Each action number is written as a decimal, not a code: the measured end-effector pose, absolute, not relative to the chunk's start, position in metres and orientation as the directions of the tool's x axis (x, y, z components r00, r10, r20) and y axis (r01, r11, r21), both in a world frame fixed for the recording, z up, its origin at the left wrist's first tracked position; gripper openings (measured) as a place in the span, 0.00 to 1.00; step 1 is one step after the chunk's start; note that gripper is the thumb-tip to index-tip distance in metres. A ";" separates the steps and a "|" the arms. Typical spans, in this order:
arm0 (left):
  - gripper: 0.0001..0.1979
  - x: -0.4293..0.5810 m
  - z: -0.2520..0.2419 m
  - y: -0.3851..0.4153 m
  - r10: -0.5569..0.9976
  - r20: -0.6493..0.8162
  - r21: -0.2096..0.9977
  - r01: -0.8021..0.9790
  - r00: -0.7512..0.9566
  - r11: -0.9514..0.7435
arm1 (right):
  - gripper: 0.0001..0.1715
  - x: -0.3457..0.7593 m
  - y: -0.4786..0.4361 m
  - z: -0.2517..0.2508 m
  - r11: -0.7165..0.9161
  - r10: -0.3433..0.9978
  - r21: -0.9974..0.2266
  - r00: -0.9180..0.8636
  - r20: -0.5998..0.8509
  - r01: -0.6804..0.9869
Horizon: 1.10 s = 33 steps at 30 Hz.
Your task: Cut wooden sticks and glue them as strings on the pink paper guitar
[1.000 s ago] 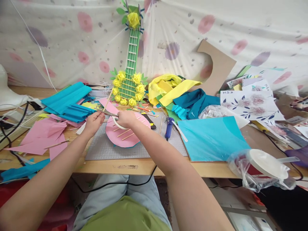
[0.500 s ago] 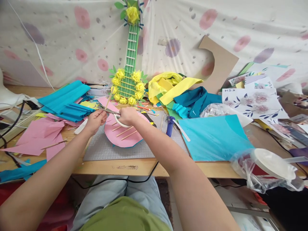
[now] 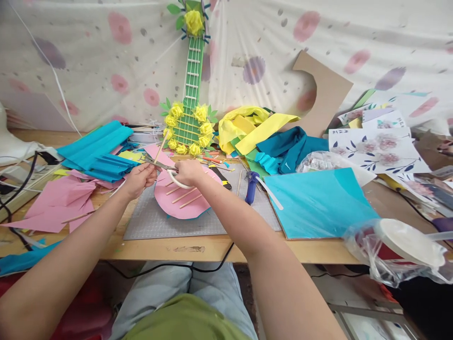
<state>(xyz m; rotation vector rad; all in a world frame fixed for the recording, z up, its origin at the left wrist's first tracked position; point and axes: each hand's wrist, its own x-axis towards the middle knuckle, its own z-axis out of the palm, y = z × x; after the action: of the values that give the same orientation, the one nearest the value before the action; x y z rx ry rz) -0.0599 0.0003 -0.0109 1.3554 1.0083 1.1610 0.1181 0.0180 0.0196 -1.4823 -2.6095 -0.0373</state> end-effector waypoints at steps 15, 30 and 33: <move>0.10 -0.057 -0.009 0.004 0.968 0.220 0.953 0.184 0.124 -0.241 | 0.21 0.115 0.020 0.021 0.501 0.863 -0.062 -0.493 0.114 0.863; 0.10 -0.051 -0.008 0.010 0.984 0.158 0.974 0.149 0.083 -0.170 | 0.24 0.116 0.023 0.020 0.445 0.895 -0.102 -0.439 0.080 0.890; 0.10 -0.051 -0.009 0.010 0.982 0.163 0.970 0.165 0.091 -0.177 | 0.23 0.116 0.024 0.019 0.440 0.898 -0.112 -0.439 0.034 0.891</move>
<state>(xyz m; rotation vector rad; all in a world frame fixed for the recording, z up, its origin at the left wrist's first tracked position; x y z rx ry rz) -0.0510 0.0101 -0.0095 1.5002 1.1909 1.1895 0.1156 0.0239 0.0187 -1.6124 -2.5895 0.1184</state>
